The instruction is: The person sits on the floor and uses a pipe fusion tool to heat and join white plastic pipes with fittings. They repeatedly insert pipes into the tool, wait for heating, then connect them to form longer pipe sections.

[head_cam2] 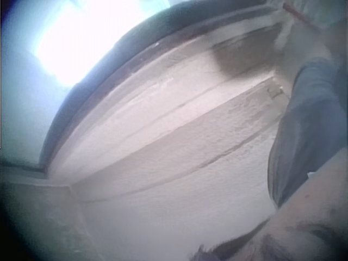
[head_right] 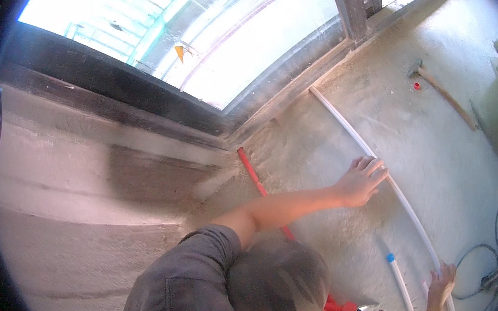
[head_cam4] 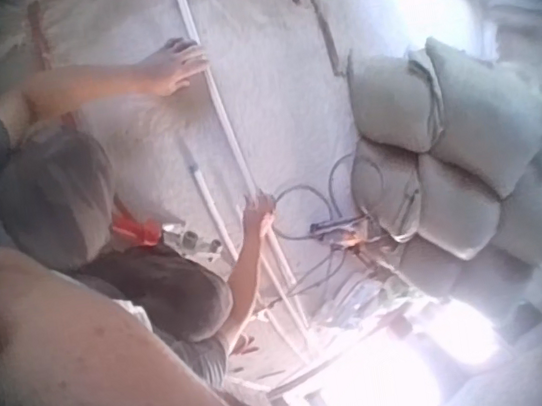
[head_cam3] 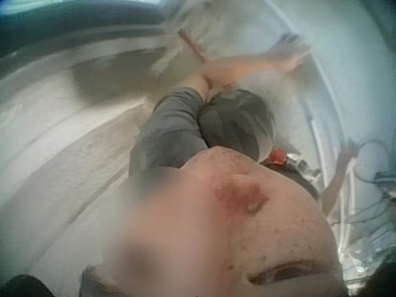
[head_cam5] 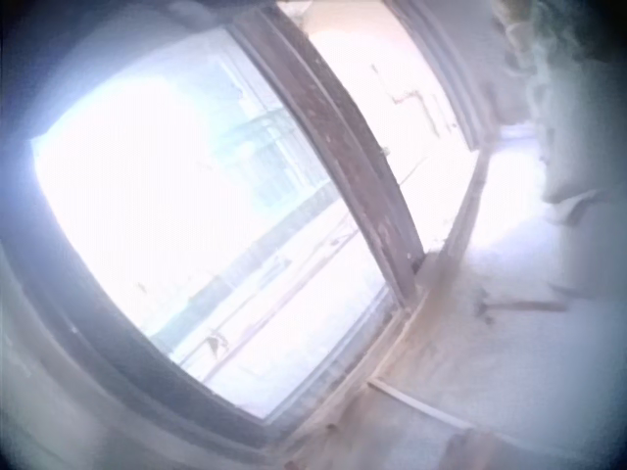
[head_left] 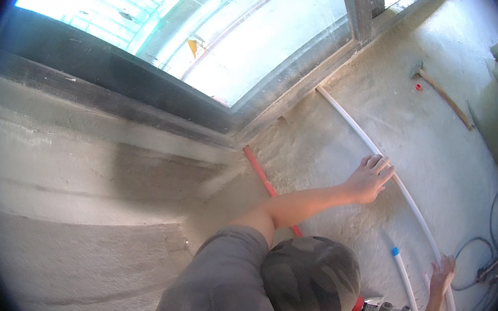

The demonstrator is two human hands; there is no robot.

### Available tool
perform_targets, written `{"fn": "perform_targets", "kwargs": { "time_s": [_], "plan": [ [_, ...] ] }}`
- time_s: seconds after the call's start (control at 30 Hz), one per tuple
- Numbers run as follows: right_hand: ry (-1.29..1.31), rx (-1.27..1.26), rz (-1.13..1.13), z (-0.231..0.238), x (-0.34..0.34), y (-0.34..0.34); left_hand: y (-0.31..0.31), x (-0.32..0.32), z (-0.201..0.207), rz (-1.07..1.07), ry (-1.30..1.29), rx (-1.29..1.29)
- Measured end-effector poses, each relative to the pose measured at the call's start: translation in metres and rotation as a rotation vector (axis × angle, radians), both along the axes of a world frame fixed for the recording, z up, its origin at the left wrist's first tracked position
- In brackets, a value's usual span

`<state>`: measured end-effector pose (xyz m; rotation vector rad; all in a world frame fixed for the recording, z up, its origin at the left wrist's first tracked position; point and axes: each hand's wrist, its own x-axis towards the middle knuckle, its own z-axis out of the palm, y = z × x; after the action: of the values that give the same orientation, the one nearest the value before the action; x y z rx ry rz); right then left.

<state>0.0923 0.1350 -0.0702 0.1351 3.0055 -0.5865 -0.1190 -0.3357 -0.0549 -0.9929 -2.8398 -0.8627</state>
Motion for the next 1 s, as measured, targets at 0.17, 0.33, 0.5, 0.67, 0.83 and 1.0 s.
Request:
{"fn": "perform_targets", "kwargs": {
  "time_s": [0.17,0.33,0.5,0.67,0.83,1.0],
  "plan": [
    [0.063,0.086,0.029,-0.003,-0.017,-0.010,-0.005,0.007,0.000,0.039,-0.022,-0.001],
    [0.093,0.233,0.188,-0.010,-0.027,-0.010,0.007,0.012,-0.006,0.038,-0.035,0.018],
    [-0.276,0.164,0.132,0.024,-0.051,-0.069,0.020,0.006,-0.017,0.018,-0.008,-0.003],
    [-0.108,0.271,0.221,-0.011,-0.047,-0.053,0.030,-0.018,-0.025,-0.037,0.030,-0.033],
    [-0.051,0.127,0.309,0.006,-0.098,-0.130,0.004,-0.046,-0.033,-0.018,0.071,-0.068],
    [-0.047,0.054,0.269,-0.002,-0.105,-0.143,-0.004,-0.057,-0.024,-0.044,0.090,-0.060]
  ]
}}
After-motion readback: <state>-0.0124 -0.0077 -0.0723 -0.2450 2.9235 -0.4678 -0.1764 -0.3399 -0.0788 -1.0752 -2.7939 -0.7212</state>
